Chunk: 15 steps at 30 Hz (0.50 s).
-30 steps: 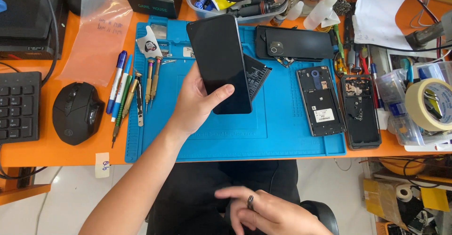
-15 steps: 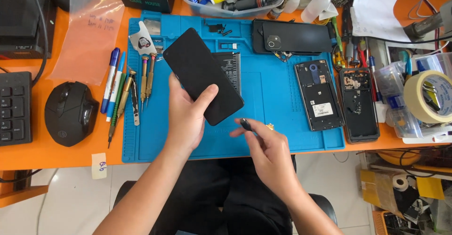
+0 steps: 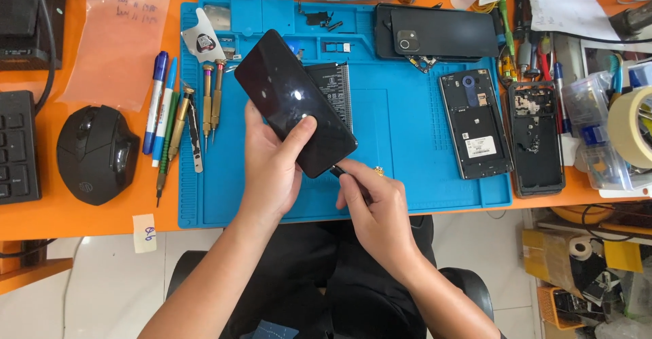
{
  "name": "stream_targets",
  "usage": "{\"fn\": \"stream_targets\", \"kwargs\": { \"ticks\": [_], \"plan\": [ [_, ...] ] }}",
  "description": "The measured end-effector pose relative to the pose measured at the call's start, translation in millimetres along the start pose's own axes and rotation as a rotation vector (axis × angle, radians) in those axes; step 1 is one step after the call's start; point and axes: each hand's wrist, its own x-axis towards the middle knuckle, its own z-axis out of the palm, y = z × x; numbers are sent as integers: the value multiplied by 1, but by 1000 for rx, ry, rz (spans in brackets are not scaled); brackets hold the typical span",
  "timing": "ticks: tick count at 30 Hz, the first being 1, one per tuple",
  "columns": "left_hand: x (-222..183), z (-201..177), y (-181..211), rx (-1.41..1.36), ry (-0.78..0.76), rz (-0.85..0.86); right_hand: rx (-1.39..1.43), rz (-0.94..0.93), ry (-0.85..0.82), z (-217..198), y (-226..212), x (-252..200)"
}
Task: Testing a new mobile phone display by connecting it to the phone's internal components and powering it on.
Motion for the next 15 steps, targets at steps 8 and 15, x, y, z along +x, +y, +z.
{"fn": "stream_targets", "kwargs": {
  "ticks": [8,15],
  "plan": [
    [-2,4,5,10,-14,34,14,0,40,0,5,-1],
    [-2,-3,2,166,-60,158,11,-19,56,2,6,-1]
  ]
}}
